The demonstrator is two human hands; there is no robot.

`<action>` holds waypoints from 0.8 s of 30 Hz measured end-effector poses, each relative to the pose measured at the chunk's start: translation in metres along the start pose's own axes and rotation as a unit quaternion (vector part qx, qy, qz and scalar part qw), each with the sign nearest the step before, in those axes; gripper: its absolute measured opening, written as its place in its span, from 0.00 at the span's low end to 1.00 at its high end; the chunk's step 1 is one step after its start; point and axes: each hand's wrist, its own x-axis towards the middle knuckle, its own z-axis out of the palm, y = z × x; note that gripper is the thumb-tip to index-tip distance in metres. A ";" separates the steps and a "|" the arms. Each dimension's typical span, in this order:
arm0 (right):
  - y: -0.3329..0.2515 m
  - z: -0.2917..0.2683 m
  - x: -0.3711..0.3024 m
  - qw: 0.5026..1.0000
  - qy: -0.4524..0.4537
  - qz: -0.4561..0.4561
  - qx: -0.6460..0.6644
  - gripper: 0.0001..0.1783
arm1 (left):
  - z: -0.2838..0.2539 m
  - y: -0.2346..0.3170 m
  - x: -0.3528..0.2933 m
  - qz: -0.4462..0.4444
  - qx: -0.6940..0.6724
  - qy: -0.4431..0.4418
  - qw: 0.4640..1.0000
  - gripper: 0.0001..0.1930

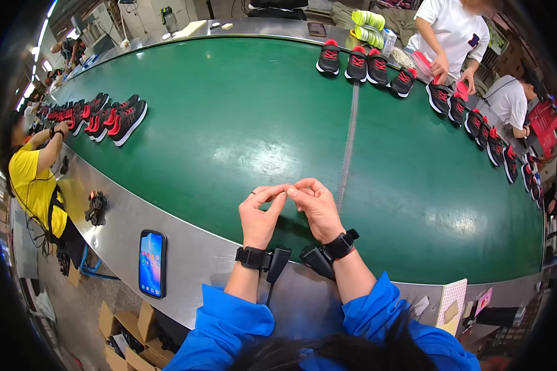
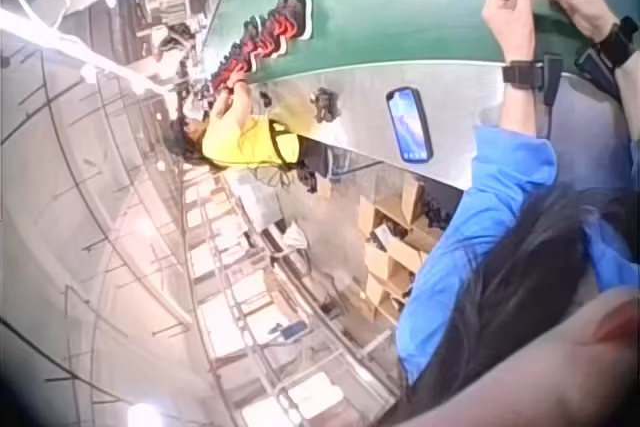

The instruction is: The person inspects black and red sneakers on a green conveyor belt, picking up pairs, turning them over, and wiping them with a sponge. The person also adjusts the head-mounted camera during the task.

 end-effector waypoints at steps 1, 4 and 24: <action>-0.001 0.001 -0.001 1.000 0.001 -0.004 -0.012 0.14 | 0.000 -0.001 0.000 0.008 0.005 0.005 1.000 0.09; -0.007 -0.004 -0.002 0.999 0.004 -0.011 -0.039 0.13 | 0.007 0.000 -0.001 0.027 0.013 0.015 0.999 0.09; -0.010 0.001 -0.012 0.972 0.025 -0.084 -0.217 0.07 | 0.004 0.005 -0.005 0.075 0.179 0.042 0.980 0.02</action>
